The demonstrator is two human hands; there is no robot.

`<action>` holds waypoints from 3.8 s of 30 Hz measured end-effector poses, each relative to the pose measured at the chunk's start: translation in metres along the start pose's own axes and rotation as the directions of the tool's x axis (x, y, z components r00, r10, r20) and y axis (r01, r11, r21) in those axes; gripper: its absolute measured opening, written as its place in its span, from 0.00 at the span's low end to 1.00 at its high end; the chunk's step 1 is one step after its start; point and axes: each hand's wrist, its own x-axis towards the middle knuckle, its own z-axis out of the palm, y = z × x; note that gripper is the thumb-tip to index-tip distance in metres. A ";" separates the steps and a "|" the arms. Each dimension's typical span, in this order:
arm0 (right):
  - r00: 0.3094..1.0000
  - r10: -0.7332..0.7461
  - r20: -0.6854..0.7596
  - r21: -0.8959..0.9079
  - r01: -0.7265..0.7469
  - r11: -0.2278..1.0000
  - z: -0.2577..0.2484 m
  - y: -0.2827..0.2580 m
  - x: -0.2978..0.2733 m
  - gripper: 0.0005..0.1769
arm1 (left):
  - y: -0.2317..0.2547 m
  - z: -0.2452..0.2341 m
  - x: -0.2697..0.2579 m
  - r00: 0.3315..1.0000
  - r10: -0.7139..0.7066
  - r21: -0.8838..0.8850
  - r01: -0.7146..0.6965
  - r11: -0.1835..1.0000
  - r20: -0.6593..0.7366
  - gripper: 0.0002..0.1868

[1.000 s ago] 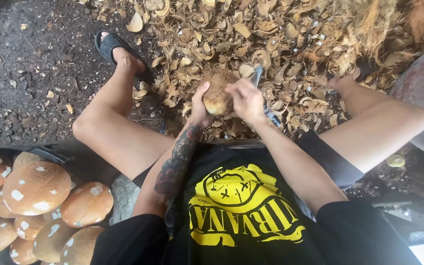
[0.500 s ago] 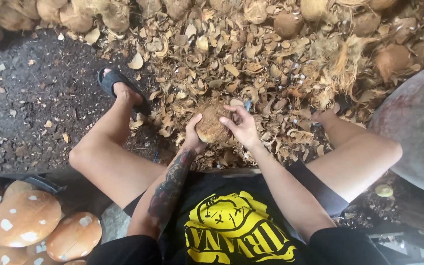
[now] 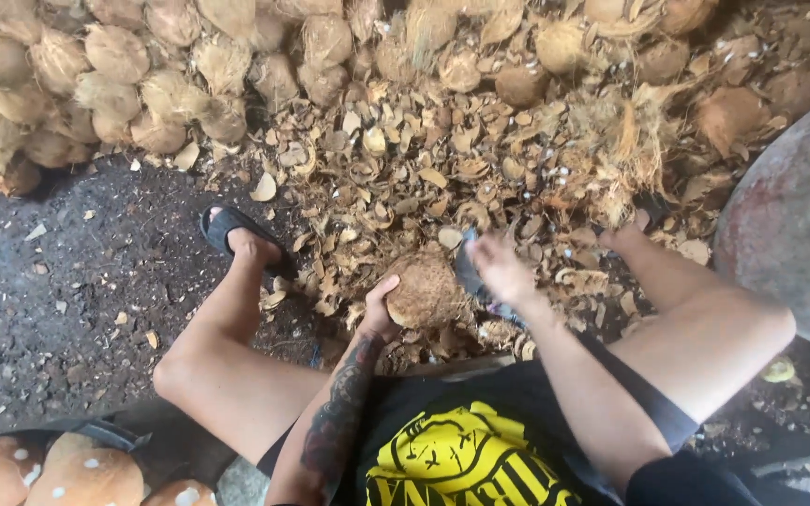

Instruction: Peeling the outer husk of coconuts using a curved knife in a factory setting.

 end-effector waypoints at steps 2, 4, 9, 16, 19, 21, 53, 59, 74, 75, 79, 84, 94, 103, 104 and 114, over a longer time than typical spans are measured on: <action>0.814 0.475 0.333 -0.520 -0.261 0.813 0.020 -0.039 -0.027 0.46 | -0.001 -0.008 0.012 1.000 0.017 -0.031 -0.017 0.999 -0.011 0.48; 0.805 0.509 0.304 -0.518 -0.309 0.798 0.027 -0.035 -0.037 0.48 | -0.006 -0.023 0.024 0.999 0.016 -0.026 -0.017 1.000 -0.031 0.50; 0.892 0.360 0.276 -0.467 -0.203 0.861 0.022 0.036 -0.030 0.23 | -0.009 -0.040 0.027 0.988 -0.007 -0.035 0.001 0.999 -0.157 0.46; 0.876 0.291 0.385 -0.572 -0.021 0.820 -0.080 -0.033 0.078 0.16 | -0.038 -0.152 0.055 0.589 0.513 0.709 -0.703 -0.055 0.624 0.45; 0.931 0.364 0.025 -0.837 -0.180 0.517 -0.155 -0.025 0.157 0.11 | -0.030 -0.143 0.045 0.679 0.467 0.754 -0.656 0.038 0.567 0.44; 0.954 0.288 -0.081 -0.941 -0.168 0.293 -0.212 -0.012 0.202 0.06 | -0.023 -0.127 0.038 0.774 0.403 0.807 -0.576 0.129 0.488 0.40; 0.638 0.763 0.104 -0.926 -0.217 0.308 0.005 0.197 -0.032 0.61 | 0.070 -0.090 0.017 0.990 0.122 -0.192 -0.135 0.972 -0.074 0.41; 0.707 0.706 0.043 -0.783 -0.414 0.463 0.011 0.205 -0.026 0.37 | 0.070 -0.038 0.006 0.985 0.141 -0.282 -0.165 0.945 -0.104 0.41; 0.872 -0.069 0.485 0.374 -0.135 0.918 0.000 -0.117 -0.039 0.04 | 0.036 -0.064 0.021 0.990 0.059 -0.282 -0.093 0.955 -0.127 0.48; 0.868 -0.076 0.490 0.376 -0.132 0.917 0.000 -0.119 -0.045 0.04 | 0.037 -0.063 0.022 0.989 0.068 -0.282 -0.102 0.954 -0.128 0.48; 0.754 -0.517 0.405 0.624 0.185 0.759 -0.004 -0.100 -0.084 0.06 | 0.024 -0.068 0.023 0.982 0.082 -0.295 -0.131 0.946 -0.171 0.49; 0.718 0.120 0.686 0.043 -0.205 0.978 0.018 -0.021 -0.104 0.03 | 0.031 -0.092 0.047 0.981 0.122 -0.288 -0.162 0.944 -0.152 0.50; 0.692 -0.569 0.444 0.553 0.288 0.782 0.003 -0.089 -0.114 0.01 | 0.031 -0.083 0.037 0.981 0.122 -0.211 -0.153 0.965 -0.153 0.48; 0.687 0.355 0.634 -0.156 -0.336 0.929 0.015 -0.085 -0.112 0.08 | 0.036 -0.057 0.034 0.972 0.164 -0.180 -0.193 0.965 -0.167 0.43; 0.713 0.345 0.611 -0.094 -0.367 0.925 0.010 -0.113 -0.119 0.10 | 0.030 -0.053 0.028 0.974 0.149 -0.182 -0.180 0.967 -0.172 0.43; 0.739 0.343 0.579 -0.295 -0.203 0.934 0.016 -0.030 -0.107 0.07 | 0.035 -0.066 0.051 0.973 0.097 -0.096 -0.119 0.988 -0.209 0.45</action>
